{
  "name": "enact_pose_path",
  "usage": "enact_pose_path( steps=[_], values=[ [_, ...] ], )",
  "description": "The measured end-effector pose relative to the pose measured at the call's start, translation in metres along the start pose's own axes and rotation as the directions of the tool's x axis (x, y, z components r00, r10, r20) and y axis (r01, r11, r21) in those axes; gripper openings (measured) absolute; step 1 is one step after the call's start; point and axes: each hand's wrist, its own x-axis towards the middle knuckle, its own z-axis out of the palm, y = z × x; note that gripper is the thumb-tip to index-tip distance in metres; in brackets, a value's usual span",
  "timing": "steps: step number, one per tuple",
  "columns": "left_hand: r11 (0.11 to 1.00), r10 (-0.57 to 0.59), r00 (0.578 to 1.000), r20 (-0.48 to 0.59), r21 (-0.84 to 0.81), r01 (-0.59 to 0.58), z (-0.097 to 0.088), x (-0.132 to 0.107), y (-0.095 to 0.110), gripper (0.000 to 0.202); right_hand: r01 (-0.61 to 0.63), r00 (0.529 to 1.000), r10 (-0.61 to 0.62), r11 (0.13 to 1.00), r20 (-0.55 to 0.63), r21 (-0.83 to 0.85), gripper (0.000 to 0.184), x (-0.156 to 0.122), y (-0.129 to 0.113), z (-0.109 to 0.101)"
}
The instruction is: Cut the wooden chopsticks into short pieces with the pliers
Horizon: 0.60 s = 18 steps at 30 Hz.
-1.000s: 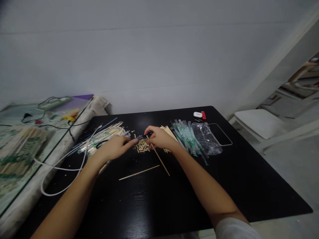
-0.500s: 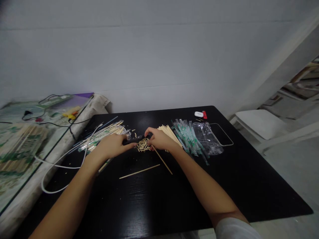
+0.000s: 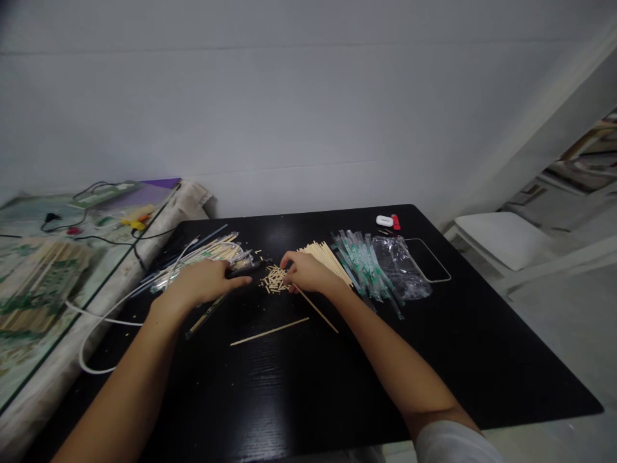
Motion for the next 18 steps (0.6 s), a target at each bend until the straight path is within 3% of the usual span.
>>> enact_pose_path(
  steps=[6, 12, 15, 18],
  values=[
    [0.992, -0.006, 0.979, -0.205, -0.128, -0.021, 0.0, 0.001, 0.003, 0.066, 0.097, 0.995, -0.101, 0.983, 0.017, 0.159, 0.02, -0.005, -0.006, -0.002],
    [0.924, 0.039, 0.91, -0.412, -0.332, -0.19, 0.004, 0.003, 0.016, 0.05, 0.197, 0.98, -0.196, 0.934, -0.032, 0.298, 0.021, -0.013, -0.021, -0.002],
    [0.857, 0.048, 0.895, -0.443, -0.442, -0.264, 0.005, -0.001, 0.025, 0.047, 0.298, 0.954, -0.241, 0.839, -0.18, 0.455, 0.025, -0.016, -0.029, -0.004],
    [0.716, 0.059, 0.911, -0.409, -0.619, -0.324, 0.001, -0.01, 0.033, 0.044, 0.443, 0.886, -0.248, 0.703, -0.392, 0.556, 0.037, -0.02, -0.034, -0.011]
  ],
)
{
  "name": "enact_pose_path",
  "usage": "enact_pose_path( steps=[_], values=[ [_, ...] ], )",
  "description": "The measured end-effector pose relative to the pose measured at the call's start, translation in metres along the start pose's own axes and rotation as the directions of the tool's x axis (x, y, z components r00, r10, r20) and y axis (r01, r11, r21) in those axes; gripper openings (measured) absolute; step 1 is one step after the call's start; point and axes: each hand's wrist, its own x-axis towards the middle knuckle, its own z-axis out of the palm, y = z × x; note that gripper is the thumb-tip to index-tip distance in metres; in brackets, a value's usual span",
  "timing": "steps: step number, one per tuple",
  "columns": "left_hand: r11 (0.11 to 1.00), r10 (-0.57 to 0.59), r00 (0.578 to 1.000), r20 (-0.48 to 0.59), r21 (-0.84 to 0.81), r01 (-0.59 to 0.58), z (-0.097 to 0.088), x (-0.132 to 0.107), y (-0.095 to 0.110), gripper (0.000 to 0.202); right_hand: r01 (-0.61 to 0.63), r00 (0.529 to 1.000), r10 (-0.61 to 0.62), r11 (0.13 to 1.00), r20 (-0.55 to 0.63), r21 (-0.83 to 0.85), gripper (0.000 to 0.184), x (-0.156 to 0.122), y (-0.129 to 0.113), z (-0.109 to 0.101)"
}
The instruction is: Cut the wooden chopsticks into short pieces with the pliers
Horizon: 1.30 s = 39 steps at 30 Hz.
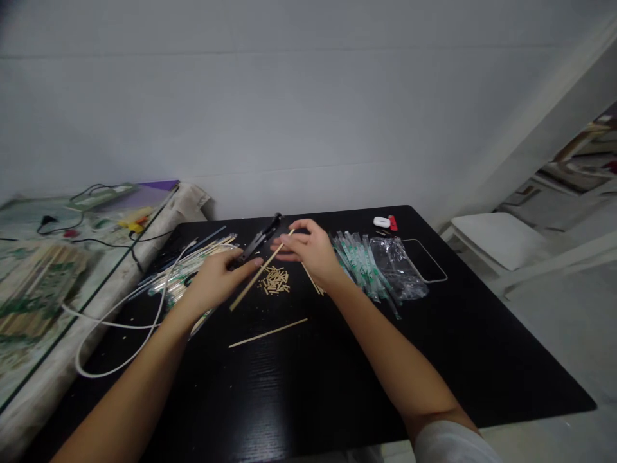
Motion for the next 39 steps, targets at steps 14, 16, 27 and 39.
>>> enact_pose_path(
  steps=[14, 16, 27, 39],
  values=[
    [0.622, -0.112, 0.903, -0.415, -0.738, -0.262, -0.019, -0.002, 0.005, 0.02, -0.108, 0.991, 0.102, 0.992, -0.09, -0.069, 0.032, 0.014, 0.001, -0.018],
    [0.629, -0.107, 0.884, -0.456, -0.719, -0.295, -0.019, -0.002, 0.006, 0.02, -0.177, 0.984, 0.175, 0.964, -0.025, -0.199, 0.027, 0.017, 0.008, -0.019],
    [0.924, 0.041, 0.87, -0.491, -0.313, -0.22, -0.015, -0.006, -0.004, 0.021, -0.118, 0.985, 0.145, 0.206, -0.089, -0.971, 0.028, 0.022, 0.049, -0.036],
    [0.956, 0.249, 0.88, -0.404, -0.045, -0.29, -0.013, -0.009, -0.006, 0.016, -0.1, 0.977, 0.179, -0.08, -0.113, -0.992, 0.027, 0.012, 0.041, -0.021]
  ],
)
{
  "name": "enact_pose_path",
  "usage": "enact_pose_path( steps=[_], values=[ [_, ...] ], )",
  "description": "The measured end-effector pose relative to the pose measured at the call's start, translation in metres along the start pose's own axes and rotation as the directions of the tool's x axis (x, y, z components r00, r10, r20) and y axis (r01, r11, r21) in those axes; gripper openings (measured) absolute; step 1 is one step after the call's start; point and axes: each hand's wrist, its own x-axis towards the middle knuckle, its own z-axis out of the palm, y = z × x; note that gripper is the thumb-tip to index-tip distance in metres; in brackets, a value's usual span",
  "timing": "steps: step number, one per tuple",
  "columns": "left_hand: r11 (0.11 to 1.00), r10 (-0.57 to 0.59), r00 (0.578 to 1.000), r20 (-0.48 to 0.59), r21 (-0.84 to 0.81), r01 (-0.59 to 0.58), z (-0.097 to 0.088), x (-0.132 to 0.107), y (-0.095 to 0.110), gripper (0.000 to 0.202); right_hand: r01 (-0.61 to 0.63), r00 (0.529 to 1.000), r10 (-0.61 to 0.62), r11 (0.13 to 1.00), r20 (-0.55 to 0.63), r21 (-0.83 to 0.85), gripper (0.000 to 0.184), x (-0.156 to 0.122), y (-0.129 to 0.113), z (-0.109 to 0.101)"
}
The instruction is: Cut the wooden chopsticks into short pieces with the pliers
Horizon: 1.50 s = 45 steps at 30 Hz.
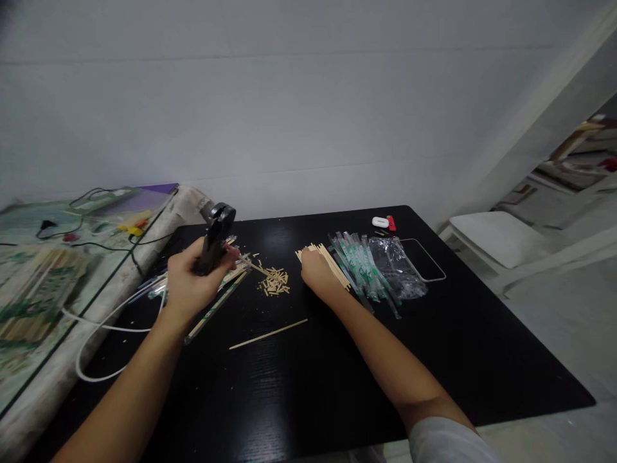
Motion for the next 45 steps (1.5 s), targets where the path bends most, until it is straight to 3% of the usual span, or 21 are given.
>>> enact_pose_path(
  steps=[7, 25, 36, 45],
  values=[
    [1.0, 0.006, 1.0, -0.005, -0.014, -0.006, 0.003, -0.001, -0.002, 0.015, -0.016, 1.0, 0.016, 0.999, -0.013, -0.041, 0.034, -0.004, -0.005, 0.0],
    [0.996, 0.064, 0.996, 0.064, 0.056, -0.067, 0.004, -0.003, -0.003, 0.013, -0.084, 0.996, 0.084, 0.996, 0.026, -0.006, 0.028, 0.005, -0.001, 0.012],
    [0.999, -0.038, 0.998, 0.058, -0.026, 0.04, 0.01, -0.001, -0.008, 0.015, 0.065, 0.994, -0.07, 0.996, -0.085, -0.063, 0.025, -0.005, -0.008, -0.009],
    [0.999, -0.033, 0.998, 0.048, -0.013, 0.034, 0.008, 0.0, -0.008, 0.015, 0.036, 0.999, -0.034, 0.997, 0.032, -0.067, 0.026, 0.005, -0.005, 0.016]
  ],
)
